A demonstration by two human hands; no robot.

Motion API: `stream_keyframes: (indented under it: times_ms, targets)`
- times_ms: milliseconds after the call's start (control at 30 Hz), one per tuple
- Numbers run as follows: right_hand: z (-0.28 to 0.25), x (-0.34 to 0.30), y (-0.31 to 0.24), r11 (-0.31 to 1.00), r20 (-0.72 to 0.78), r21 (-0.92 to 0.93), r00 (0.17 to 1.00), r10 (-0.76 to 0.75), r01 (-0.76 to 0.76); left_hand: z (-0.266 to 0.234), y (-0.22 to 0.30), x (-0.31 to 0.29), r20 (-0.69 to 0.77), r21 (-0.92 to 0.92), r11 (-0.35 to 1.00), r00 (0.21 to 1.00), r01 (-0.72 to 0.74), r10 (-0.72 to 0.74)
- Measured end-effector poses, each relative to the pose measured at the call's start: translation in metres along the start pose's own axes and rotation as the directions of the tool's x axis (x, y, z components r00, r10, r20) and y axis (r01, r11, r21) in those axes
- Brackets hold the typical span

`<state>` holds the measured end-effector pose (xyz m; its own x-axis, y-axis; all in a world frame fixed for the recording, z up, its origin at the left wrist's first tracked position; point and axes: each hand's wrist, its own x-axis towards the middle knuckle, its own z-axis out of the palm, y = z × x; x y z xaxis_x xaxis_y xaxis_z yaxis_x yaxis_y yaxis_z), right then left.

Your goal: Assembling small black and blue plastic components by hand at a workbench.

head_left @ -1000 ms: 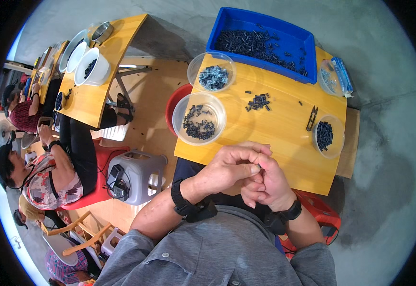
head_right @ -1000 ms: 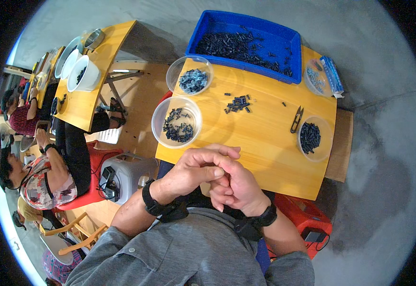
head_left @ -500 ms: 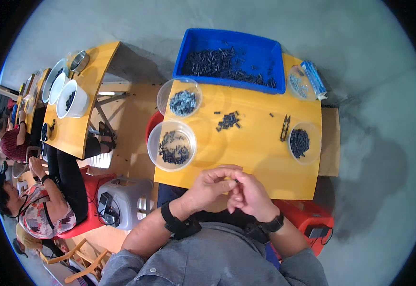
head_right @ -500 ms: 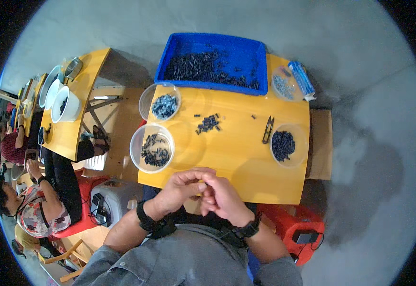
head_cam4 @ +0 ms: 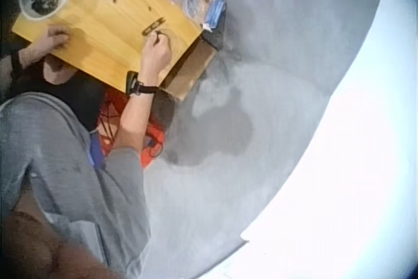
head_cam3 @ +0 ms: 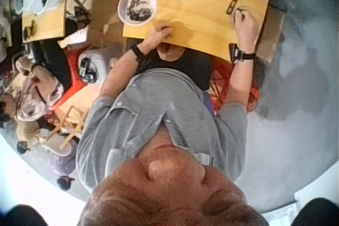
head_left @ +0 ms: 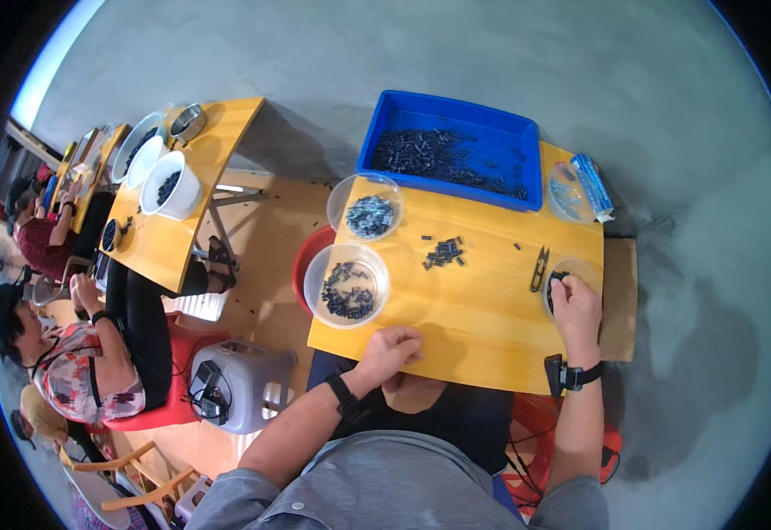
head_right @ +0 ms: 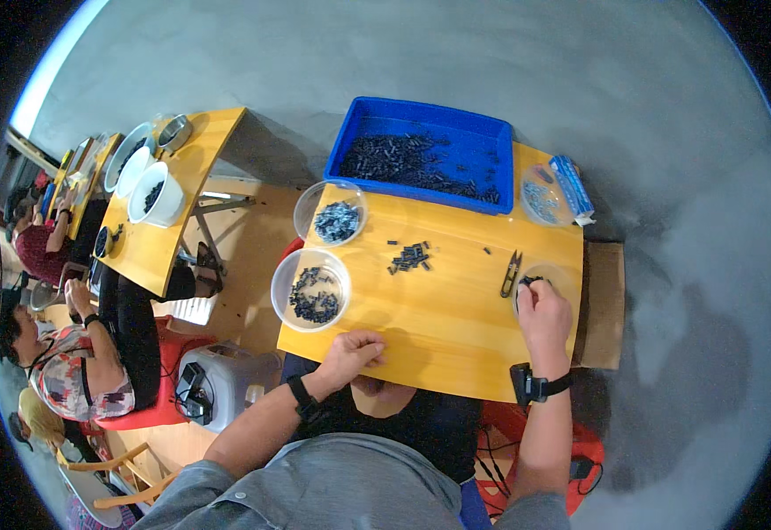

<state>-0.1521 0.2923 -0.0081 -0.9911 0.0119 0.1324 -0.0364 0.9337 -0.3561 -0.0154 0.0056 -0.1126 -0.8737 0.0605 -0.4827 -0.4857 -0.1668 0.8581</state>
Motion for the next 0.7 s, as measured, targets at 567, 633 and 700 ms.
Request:
stream_keyframes:
  times_ms: [567, 633, 700]
  targets:
    - [0.117, 0.015, -0.088, 0.927, 0.132, 0.288, 0.949, -0.287, 0.24, -0.004, 0.007, -0.003, -0.02, 0.021, 0.999, 0.999, 0.041, -0.041]
    - [0.121, 0.016, -0.088, 0.936, 0.142, 0.253, 0.947, -0.288, 0.246, -0.004, 0.009, -0.003, -0.015, 0.008, 0.999, 0.999, 0.046, -0.045]
    - [0.123, 0.017, -0.089, 0.941, 0.149, 0.22, 0.945, -0.292, 0.256, -0.005, 0.011, -0.002, -0.003, 0.003, 0.997, 0.997, 0.076, -0.076]
